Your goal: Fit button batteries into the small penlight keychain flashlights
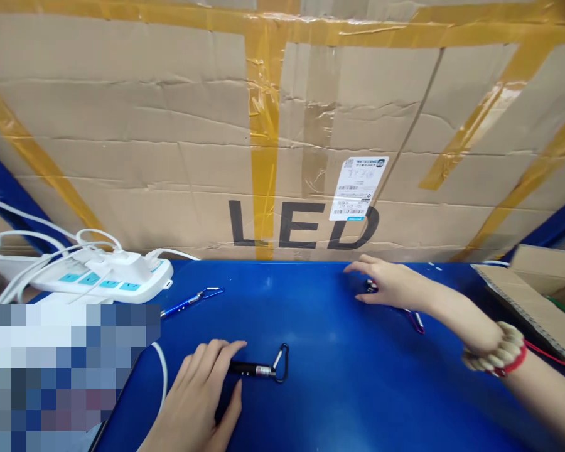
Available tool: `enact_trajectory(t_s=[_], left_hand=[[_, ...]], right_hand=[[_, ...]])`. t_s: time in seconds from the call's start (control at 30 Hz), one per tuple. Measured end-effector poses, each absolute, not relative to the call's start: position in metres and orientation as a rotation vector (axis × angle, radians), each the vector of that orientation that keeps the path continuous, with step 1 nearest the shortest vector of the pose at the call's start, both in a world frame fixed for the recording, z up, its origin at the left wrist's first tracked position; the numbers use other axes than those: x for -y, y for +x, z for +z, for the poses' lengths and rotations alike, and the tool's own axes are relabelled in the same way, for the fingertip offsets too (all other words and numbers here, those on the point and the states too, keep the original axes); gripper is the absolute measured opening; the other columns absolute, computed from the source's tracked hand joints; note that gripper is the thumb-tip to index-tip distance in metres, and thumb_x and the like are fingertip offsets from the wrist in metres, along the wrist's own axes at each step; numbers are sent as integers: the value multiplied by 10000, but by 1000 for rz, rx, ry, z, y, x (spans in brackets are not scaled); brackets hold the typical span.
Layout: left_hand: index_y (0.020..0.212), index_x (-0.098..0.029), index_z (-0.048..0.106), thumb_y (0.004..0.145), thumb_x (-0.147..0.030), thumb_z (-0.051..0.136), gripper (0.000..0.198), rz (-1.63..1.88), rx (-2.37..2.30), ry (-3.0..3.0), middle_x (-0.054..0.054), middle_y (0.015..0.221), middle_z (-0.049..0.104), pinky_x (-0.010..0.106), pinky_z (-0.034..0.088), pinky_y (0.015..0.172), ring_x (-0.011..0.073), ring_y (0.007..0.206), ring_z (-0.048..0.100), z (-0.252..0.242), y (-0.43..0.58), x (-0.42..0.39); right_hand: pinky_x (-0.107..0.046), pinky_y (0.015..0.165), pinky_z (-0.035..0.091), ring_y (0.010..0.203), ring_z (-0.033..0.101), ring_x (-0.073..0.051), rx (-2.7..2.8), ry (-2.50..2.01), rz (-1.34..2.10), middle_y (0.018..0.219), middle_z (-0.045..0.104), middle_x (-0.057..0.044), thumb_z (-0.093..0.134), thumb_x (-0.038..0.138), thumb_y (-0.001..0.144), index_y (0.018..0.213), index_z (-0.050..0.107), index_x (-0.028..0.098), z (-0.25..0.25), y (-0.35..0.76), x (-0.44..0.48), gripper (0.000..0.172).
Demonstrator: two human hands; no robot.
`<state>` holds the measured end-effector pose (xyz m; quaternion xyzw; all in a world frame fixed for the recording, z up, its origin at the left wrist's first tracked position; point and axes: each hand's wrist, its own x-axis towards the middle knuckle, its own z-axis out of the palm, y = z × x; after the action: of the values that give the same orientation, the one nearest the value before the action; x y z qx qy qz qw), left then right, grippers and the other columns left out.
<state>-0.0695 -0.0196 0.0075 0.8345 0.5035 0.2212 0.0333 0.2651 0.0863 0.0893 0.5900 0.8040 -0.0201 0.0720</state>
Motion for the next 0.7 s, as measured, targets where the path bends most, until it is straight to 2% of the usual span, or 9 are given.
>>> enact_trajectory(t_s=[0.13,0.3,0.37,0.43,0.5,0.7], left_hand=[[1097,-243,582,897,-210,410,265,624,-1562,2393,67,965,642,367,490,712,235,817,603,17,-63,20],[998,-276,623,899,-206,454,208,645,-1488,2282,21,894,650,332,452,731,214,820,595,27,-57,21],[954,-272,633,895,-197,460,197,702,-1493,2255,12,876,654,325,443,731,205,808,595,27,-57,22],[936,-262,632,890,-179,462,195,767,-1490,2233,10,864,660,324,439,739,196,794,594,27,-58,23],[940,-254,624,888,-171,461,190,841,-1503,2192,10,843,657,321,441,729,189,770,587,28,-59,23],[924,-229,597,896,-203,450,152,988,-1540,1896,10,807,611,277,462,680,162,707,555,34,-57,20]], right_hand=[[-380,920,426,1075,536,-220,-2972,1408,-339,1157,559,-78,478,393,902,1172,552,219,77,222,-69,329],[-359,937,394,1084,505,-202,-3115,1021,-642,1188,551,-74,534,405,887,1280,481,222,61,166,-38,437],[-340,908,398,1036,517,-188,-3156,933,-669,1130,576,-58,518,367,903,1215,536,229,55,150,-34,341],[-329,874,403,951,537,-176,-3191,889,-670,1022,609,-46,484,333,924,1068,608,212,49,138,-35,225],[-309,818,417,859,552,-166,-3220,852,-699,911,631,-39,451,327,939,963,624,190,44,129,-39,222],[-224,645,423,709,568,-124,-3243,868,-984,847,626,-21,395,339,961,1006,592,187,33,115,-48,253]])
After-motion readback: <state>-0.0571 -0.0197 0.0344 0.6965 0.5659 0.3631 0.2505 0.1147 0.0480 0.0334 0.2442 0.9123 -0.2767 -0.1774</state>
